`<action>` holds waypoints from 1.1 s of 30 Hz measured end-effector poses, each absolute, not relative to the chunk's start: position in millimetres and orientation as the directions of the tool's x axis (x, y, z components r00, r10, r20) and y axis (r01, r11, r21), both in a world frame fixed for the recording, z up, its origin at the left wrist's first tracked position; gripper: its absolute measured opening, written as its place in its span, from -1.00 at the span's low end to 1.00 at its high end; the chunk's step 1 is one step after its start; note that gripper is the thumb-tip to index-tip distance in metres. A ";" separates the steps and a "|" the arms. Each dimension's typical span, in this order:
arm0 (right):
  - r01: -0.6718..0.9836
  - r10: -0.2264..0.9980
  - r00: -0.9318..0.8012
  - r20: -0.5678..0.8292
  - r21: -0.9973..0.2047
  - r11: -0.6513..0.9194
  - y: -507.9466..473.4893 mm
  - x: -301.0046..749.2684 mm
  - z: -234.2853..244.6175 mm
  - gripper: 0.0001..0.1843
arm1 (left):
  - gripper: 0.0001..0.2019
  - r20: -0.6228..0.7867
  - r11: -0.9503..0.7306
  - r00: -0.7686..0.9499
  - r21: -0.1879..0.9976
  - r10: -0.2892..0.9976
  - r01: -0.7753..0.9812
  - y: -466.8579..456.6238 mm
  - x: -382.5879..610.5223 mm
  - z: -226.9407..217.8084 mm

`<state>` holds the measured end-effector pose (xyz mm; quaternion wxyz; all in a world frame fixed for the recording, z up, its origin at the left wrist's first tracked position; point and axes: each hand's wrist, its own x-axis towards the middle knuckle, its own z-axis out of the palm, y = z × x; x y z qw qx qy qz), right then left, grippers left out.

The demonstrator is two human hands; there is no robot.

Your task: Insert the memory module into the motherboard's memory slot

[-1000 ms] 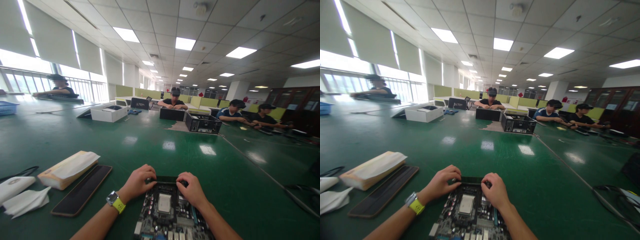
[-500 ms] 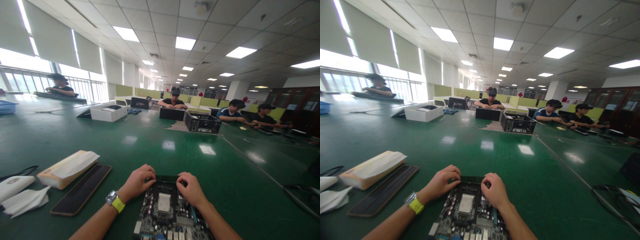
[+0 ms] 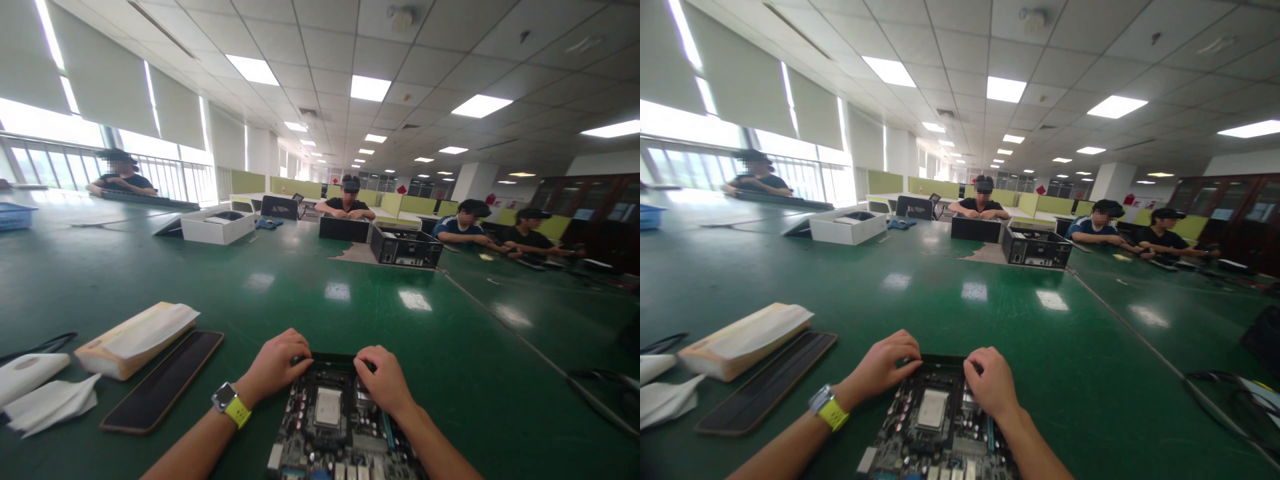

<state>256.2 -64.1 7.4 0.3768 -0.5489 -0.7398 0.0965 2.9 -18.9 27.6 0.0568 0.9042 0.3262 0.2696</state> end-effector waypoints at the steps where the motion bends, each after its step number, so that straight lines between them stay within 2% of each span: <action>1: 0.742 0.887 -0.116 0.447 -0.555 0.377 -64.0 256.3 7.3 -0.78 | -0.89 0.443 -0.777 0.643 0.278 0.625 0.564 -18.9 2.8 27.2; 7: 0.744 0.883 -0.112 0.456 -0.550 0.379 -64.5 256.3 7.6 -0.82 | -0.88 0.452 -0.776 0.640 0.241 0.621 0.582 -18.0 2.0 27.6; 14: 0.755 0.878 -0.108 0.467 -0.535 0.378 -63.7 256.7 6.8 -0.72 | -0.83 0.444 -0.785 0.674 0.120 0.590 0.608 -19.1 4.1 31.0; 20: 0.778 0.886 -0.098 0.454 -0.520 0.353 -63.7 257.4 5.6 -0.71 | -0.82 0.424 -0.770 0.675 0.091 0.604 0.632 -20.1 5.5 31.1; 24: 0.782 0.883 -0.088 0.460 -0.517 0.347 -63.3 257.7 3.9 -0.73 | -0.82 0.421 -0.771 0.676 0.095 0.604 0.630 -20.1 4.8 30.5; 33: 0.789 0.890 -0.104 0.443 -0.508 0.346 -64.6 257.1 4.0 -0.83 | -0.93 0.421 -0.796 0.684 0.192 0.595 0.574 -21.1 4.1 30.2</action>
